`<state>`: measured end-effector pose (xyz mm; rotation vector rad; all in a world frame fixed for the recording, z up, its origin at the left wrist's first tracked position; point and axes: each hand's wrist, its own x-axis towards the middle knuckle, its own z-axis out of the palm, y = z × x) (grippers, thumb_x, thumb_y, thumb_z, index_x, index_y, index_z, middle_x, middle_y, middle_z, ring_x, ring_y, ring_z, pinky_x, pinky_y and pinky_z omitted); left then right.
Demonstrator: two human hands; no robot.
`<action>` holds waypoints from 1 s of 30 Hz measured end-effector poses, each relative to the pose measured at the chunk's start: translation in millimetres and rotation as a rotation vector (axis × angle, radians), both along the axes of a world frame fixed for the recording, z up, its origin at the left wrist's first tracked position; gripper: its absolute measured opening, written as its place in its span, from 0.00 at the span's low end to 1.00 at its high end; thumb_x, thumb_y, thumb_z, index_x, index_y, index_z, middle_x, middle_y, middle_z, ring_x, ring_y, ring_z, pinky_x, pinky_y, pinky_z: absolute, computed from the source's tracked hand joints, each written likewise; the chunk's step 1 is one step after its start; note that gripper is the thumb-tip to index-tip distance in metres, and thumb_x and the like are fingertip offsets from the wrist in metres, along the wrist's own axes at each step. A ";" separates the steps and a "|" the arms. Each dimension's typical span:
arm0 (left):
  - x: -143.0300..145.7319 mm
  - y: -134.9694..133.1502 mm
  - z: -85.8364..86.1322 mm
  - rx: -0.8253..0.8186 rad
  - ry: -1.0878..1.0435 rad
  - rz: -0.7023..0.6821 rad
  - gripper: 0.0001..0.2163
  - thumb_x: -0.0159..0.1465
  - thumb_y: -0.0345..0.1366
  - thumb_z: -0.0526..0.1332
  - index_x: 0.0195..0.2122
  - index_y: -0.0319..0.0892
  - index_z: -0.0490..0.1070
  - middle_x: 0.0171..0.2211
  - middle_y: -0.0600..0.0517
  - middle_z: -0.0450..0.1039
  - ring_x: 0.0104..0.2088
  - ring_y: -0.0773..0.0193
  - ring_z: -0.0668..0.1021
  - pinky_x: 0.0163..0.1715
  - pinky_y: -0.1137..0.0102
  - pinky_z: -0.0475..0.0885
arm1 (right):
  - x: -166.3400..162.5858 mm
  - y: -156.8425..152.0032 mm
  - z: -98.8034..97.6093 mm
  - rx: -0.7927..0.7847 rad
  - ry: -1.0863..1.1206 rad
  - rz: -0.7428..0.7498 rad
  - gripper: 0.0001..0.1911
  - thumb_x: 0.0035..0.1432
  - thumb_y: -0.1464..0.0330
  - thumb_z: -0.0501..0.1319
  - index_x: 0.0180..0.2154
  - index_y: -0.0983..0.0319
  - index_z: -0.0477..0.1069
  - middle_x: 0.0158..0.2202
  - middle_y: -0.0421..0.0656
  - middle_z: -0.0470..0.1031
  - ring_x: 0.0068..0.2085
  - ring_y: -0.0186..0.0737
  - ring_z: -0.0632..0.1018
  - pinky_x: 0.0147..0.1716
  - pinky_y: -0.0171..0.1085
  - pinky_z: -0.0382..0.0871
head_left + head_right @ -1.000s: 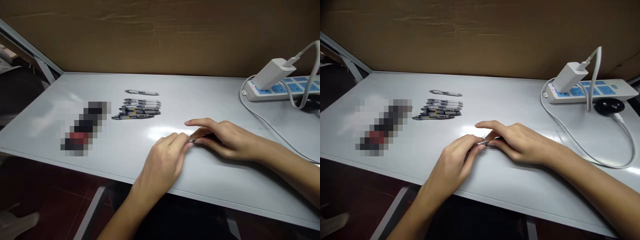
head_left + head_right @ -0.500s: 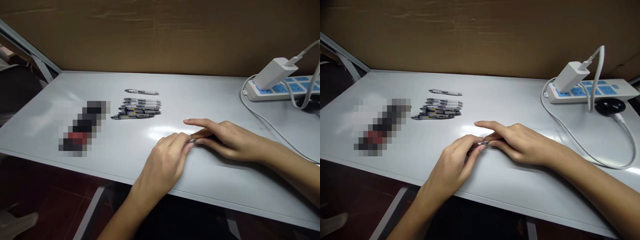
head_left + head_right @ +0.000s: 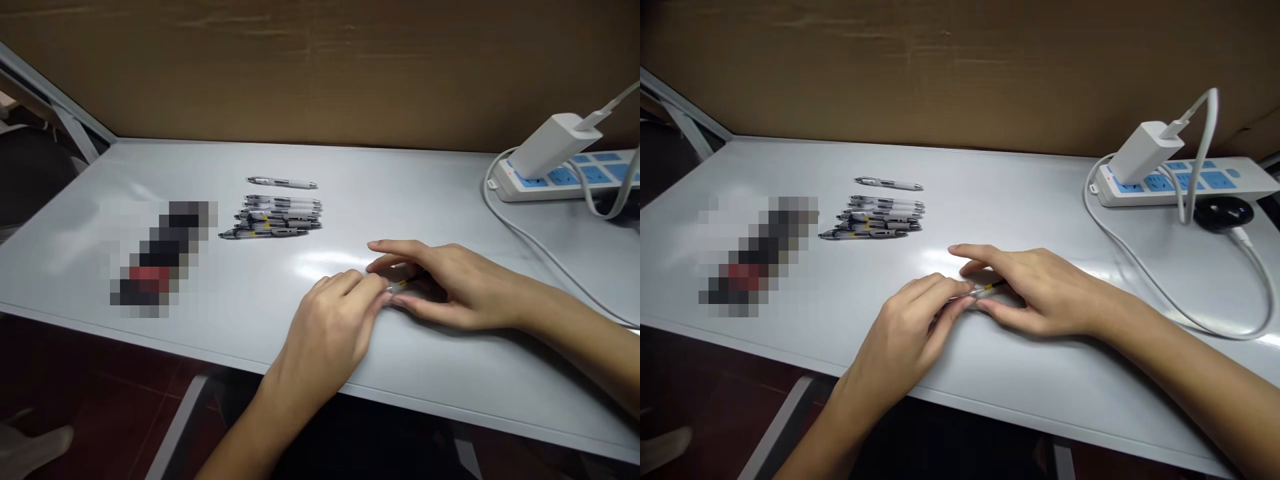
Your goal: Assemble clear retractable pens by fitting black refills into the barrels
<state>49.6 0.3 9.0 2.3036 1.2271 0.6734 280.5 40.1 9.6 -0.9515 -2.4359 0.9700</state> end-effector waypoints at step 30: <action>0.4 -3.3 -8.1 0.125 0.073 -0.048 0.08 0.69 0.27 0.56 0.37 0.42 0.75 0.29 0.54 0.75 0.27 0.65 0.75 0.27 0.70 0.67 | -23.7 -17.0 12.9 -0.049 0.109 -0.001 0.30 0.66 0.64 0.64 0.66 0.53 0.61 0.64 0.50 0.68 0.63 0.52 0.73 0.60 0.49 0.73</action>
